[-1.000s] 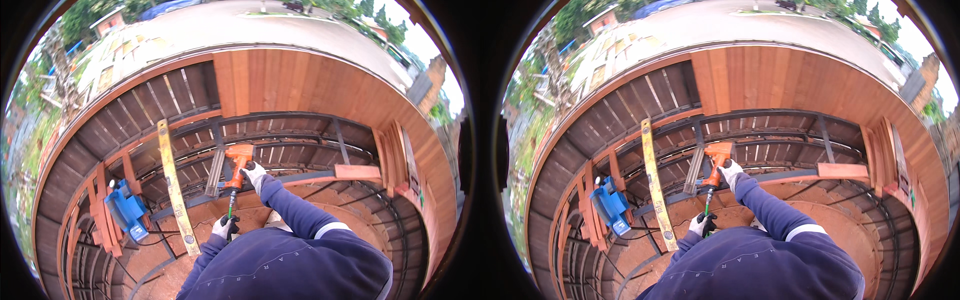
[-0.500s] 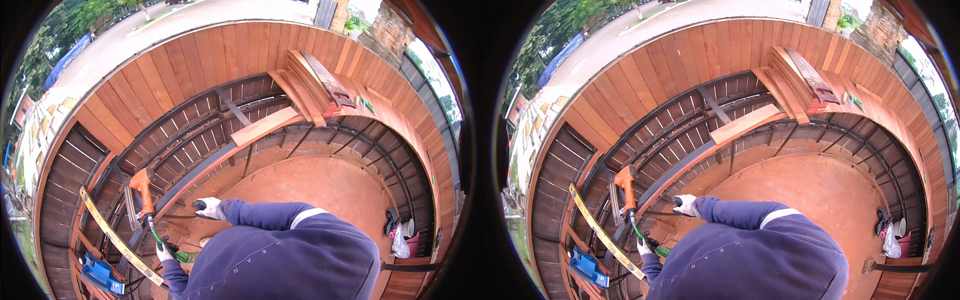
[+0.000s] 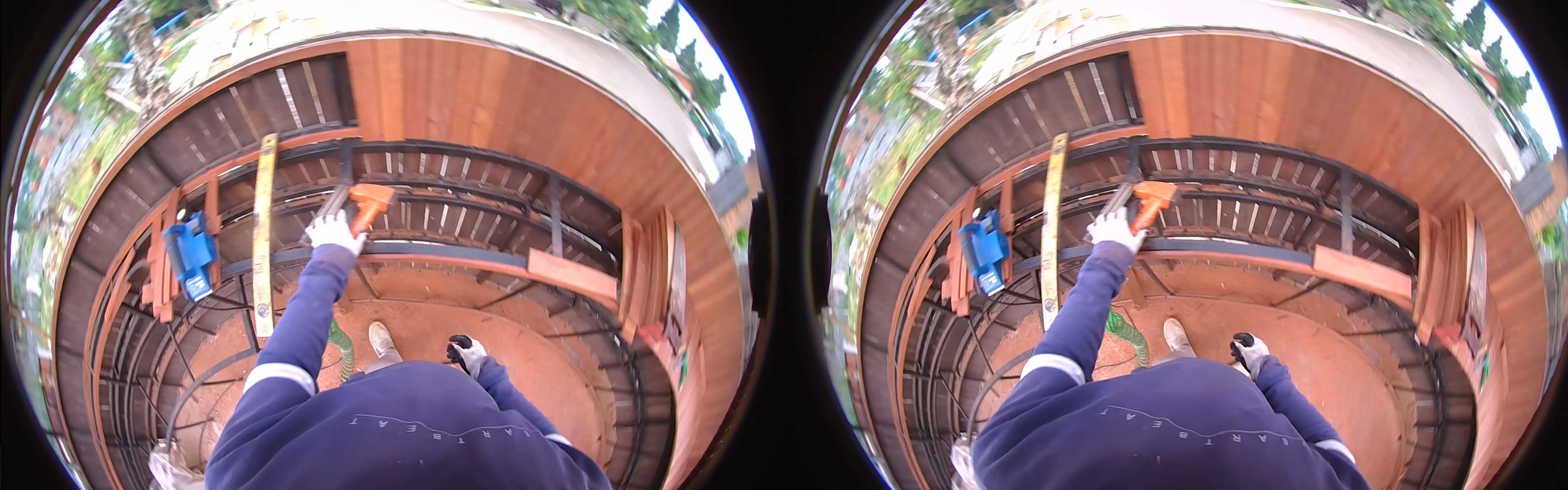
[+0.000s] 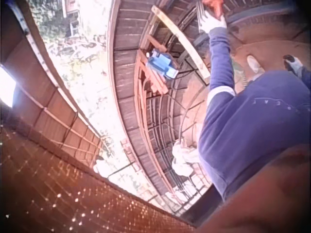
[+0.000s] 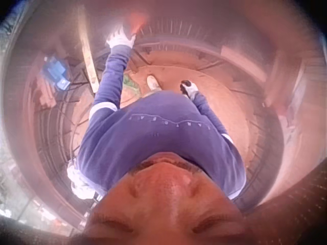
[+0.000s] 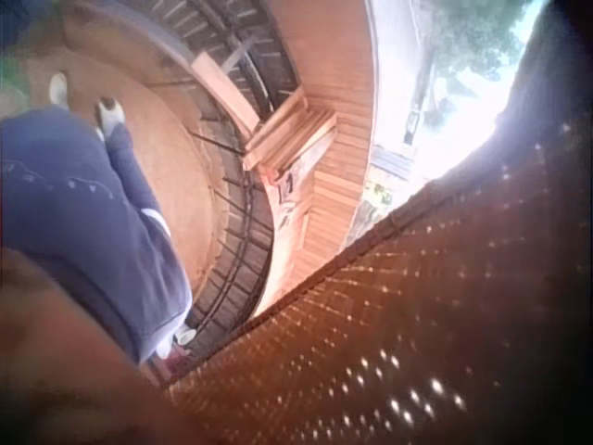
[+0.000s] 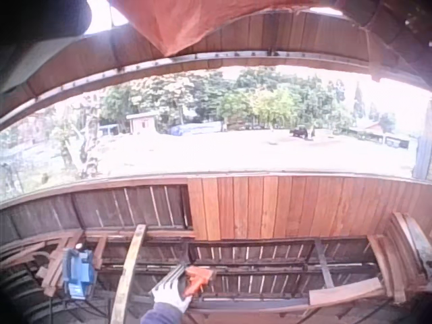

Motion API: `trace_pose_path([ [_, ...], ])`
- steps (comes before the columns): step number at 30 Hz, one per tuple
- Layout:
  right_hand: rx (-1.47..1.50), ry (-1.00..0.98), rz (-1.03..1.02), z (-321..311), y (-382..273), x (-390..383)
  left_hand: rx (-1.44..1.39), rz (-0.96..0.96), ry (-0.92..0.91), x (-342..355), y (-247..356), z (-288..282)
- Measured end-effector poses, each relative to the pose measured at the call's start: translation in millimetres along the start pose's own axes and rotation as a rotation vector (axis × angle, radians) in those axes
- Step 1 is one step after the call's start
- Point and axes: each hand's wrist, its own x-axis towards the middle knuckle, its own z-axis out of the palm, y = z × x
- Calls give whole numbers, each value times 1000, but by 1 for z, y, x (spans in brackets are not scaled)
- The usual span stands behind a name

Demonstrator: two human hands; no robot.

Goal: The person installs wooden planks onto a curved metal framework. They use a nail gun to secure the planks, a level to check alignment, and a sander to smooth the wood. The person also picks up and places planks and tools on the framework.

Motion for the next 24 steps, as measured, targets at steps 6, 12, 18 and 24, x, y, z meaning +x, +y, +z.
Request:
trace_pose_path([
  [6,146,25,40,-25,14,37,36,115,-377,39,10,14],
  [12,-894,43,2,-95,81,65,-105,97,-350,36,-4,21],
  [18,-815,59,279,-111,60,79,-396,36,-22,-32,-37,-44],
  [24,-964,-53,273,-125,38,108,-938,143,260,-99,-42,-86],
])
